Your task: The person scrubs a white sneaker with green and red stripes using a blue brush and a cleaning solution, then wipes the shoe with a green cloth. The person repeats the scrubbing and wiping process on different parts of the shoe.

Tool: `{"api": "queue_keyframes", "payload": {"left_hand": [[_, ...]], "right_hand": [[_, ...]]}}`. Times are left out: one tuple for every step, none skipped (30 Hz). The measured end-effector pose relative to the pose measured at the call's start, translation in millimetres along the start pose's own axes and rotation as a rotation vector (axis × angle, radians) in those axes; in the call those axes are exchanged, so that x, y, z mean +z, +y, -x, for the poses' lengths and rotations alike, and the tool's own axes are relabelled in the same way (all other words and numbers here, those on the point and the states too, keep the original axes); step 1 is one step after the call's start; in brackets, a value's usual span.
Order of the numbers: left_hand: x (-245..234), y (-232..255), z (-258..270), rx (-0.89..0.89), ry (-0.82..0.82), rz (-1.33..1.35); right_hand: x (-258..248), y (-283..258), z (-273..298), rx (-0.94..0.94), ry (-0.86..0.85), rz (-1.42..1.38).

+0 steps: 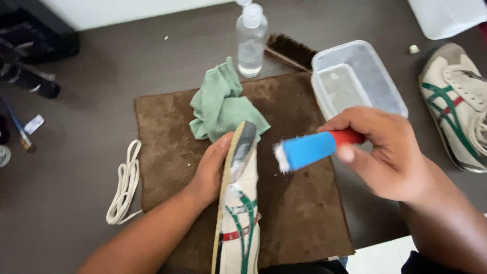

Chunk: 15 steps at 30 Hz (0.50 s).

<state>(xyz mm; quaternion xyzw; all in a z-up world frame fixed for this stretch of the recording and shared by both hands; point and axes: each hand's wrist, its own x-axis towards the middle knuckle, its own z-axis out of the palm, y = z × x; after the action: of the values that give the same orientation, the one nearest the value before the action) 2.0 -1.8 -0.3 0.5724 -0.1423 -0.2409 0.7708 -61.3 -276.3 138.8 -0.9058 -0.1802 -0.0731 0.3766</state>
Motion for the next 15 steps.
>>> {"api": "queue_keyframes", "payload": {"left_hand": [[-1,-3,1,-0.004,0.000,0.016],[0,-3,0,-0.005,0.016,0.019],[0,-3,0,-0.031,0.002,0.049],[1,-3,0,-0.058,-0.011,0.080],[2,1,1,-0.055,0.000,0.082],[3,5,2,-0.066,0.001,0.076],[5,9,1,-0.077,-0.004,0.070],[4,6,2,-0.074,0.003,0.072],[4,2,2,-0.076,-0.009,0.121],[4,-1,1,-0.079,-0.022,0.170],[4,0,1,-0.076,-0.019,0.170],[4,1,1,-0.082,-0.013,0.153],[5,1,2,-0.090,-0.008,0.139],[5,0,3,-0.090,-0.005,0.140],[5,0,3,-0.087,-0.013,0.157]], "right_hand": [[6,-7,-8,-0.077,0.054,0.047],[13,-11,-18,-0.084,0.041,0.040],[20,-16,-26,-0.183,0.090,0.124],[26,-21,-35,-0.284,0.139,0.208],[33,-21,-43,-0.292,0.132,0.202],[40,-20,-50,-0.339,0.170,0.295],[46,-20,-57,-0.384,0.211,0.390],[49,-17,-66,-0.390,0.207,0.387],[52,-14,-73,-0.435,0.275,0.378],[55,-12,-81,-0.480,0.342,0.369],[54,-9,-86,-0.484,0.341,0.368],[53,-7,-91,-0.513,0.389,0.394],[53,-4,-95,-0.539,0.434,0.421],[59,-6,-91,-0.540,0.431,0.420],[65,-9,-88,-0.553,0.376,0.562]]}}
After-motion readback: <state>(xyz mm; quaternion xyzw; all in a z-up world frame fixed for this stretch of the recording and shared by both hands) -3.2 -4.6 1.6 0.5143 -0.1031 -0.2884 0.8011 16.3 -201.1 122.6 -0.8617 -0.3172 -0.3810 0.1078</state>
